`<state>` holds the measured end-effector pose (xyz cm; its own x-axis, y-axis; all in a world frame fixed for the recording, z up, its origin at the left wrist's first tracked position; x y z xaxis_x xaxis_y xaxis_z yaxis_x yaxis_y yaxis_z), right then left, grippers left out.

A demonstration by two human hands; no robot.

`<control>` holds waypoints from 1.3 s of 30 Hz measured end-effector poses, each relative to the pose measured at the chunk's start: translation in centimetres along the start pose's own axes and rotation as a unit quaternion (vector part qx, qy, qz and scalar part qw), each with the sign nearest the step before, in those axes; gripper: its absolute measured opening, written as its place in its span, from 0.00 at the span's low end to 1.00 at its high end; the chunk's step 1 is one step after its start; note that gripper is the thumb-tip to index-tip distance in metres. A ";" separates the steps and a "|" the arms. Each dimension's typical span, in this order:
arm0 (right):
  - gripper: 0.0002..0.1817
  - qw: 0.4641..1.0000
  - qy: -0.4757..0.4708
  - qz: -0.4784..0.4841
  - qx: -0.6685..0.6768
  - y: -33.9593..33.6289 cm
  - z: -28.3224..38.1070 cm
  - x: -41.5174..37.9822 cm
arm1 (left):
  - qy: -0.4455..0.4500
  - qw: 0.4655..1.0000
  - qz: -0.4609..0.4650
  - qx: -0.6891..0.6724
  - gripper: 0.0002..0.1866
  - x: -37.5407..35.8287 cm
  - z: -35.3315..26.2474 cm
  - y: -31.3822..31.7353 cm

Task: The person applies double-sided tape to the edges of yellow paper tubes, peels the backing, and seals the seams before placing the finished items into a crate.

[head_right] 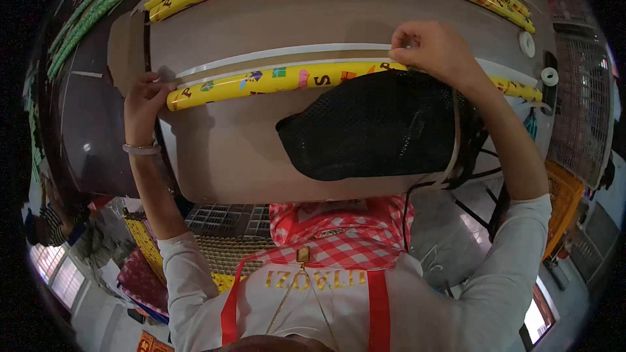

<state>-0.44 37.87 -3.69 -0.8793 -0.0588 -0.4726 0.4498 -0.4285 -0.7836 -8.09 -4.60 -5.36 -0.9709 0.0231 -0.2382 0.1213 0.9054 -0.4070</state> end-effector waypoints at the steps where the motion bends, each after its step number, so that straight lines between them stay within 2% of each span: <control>1: 0.09 1.000 -0.018 0.006 0.016 0.0 0.1 0.1 | -0.014 1.000 0.013 -0.007 0.20 0.3 0.3 -0.1; 3: 0.09 0.999 -0.003 0.023 0.028 -0.1 0.1 0.2 | -0.023 0.999 0.006 0.041 0.21 0.3 -0.4 -0.1; 4: 0.09 0.998 0.023 0.037 0.037 0.0 -0.1 0.3 | -0.034 0.999 0.009 -0.007 0.23 0.0 -0.9 0.2; 6: 0.10 0.999 0.020 0.035 0.035 0.0 -0.3 0.4 | -0.043 0.999 0.019 0.011 0.24 0.3 -1.1 0.2; 7: 0.10 0.999 0.027 0.030 0.029 0.0 -0.3 0.5 | -0.018 0.999 0.020 -0.023 0.25 0.9 0.6 -0.3; 9: 0.10 0.999 0.027 0.024 -0.005 -0.3 0.3 0.3 | -0.034 0.998 -0.001 0.052 0.26 0.2 -1.0 0.0; 10: 0.10 0.998 0.036 0.017 -0.043 -0.4 0.5 0.2 | -0.013 0.999 -0.005 0.044 0.26 0.4 -0.5 -0.1; 12: 0.10 0.999 0.023 0.017 -0.026 -0.3 0.5 0.3 | -0.023 0.999 0.003 0.048 0.28 0.6 0.0 -0.3; 13: 0.10 1.000 0.017 0.016 -0.014 -0.4 0.4 0.3 | 0.020 0.994 -0.023 0.105 0.28 0.6 -0.6 -0.6; 15: 0.10 1.000 0.019 0.015 -0.015 -0.1 -0.1 0.6 | 0.013 0.993 -0.033 0.109 0.29 0.6 -0.6 -0.6; 16: 0.10 0.999 0.027 0.014 -0.020 0.0 -0.4 0.7 | 0.015 0.997 -0.033 0.068 0.27 1.2 0.8 -0.8; 19: 0.07 0.999 0.020 0.028 -0.017 0.2 -0.7 1.0 | 0.020 0.998 -0.025 0.057 0.23 0.7 0.0 0.0; 20: 0.07 1.000 0.016 0.022 -0.013 0.2 -0.4 0.9 | 0.031 0.999 -0.008 0.016 0.15 0.6 -0.2 0.4; 23: 0.07 1.000 -0.006 0.003 -0.012 -0.3 0.6 0.5 | 0.059 0.997 0.057 -0.004 0.08 1.1 -0.5 0.9; 24: 0.07 1.000 -0.004 0.012 -0.019 -0.4 1.1 0.3 | 0.068 0.996 0.057 -0.001 0.08 1.3 -0.7 0.6; 26: 0.06 1.000 -0.002 0.009 -0.024 -0.9 1.1 0.3 | 0.080 0.981 0.113 0.134 0.07 1.4 -1.5 1.0; 27: 0.06 0.999 -0.013 0.016 -0.032 -0.7 0.5 0.8 | 0.075 0.983 0.137 0.097 0.06 1.7 -1.6 1.1; 29: 0.05 0.999 -0.028 0.006 -0.038 -0.2 -0.2 0.7 | 0.090 0.970 0.169 0.148 0.06 2.5 -1.7 1.3; 30: 0.05 0.999 -0.028 0.004 -0.045 0.0 -0.4 0.8 | 0.148 0.949 0.174 0.220 0.06 2.2 -2.9 1.7; 32: 0.05 0.997 -0.031 -0.011 -0.064 -0.8 0.6 0.5 | 0.142 0.908 0.207 0.336 0.09 1.8 -4.4 2.5; 36: 0.07 0.994 -0.050 -0.057 -0.079 -1.3 0.2 0.6 | 0.064 0.843 0.230 0.483 0.15 3.9 -3.2 3.3; 38: 0.06 0.999 -0.033 -0.001 -0.033 -0.5 -0.4 0.8 | 0.085 0.692 0.321 0.641 0.24 2.9 -4.9 6.1; 39: 0.06 0.998 -0.039 -0.010 -0.057 -0.5 -0.4 0.8 | -0.029 0.785 0.246 0.568 0.40 1.8 -6.7 5.6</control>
<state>-1.30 38.37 -3.86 -0.8959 -0.1234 -0.4268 0.4429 -0.3258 -0.8353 -10.51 3.30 -2.18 -0.7422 0.2027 -0.6388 0.6156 -0.1705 -0.7694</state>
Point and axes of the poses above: each hand's wrist, its own x-axis towards the middle knuckle, its own y-axis out of the palm, z = x × y, the point moved 6 cm from there along x, towards the middle knuckle, and after that the axes turned 11 degrees about -x, right-handed, at the moved point
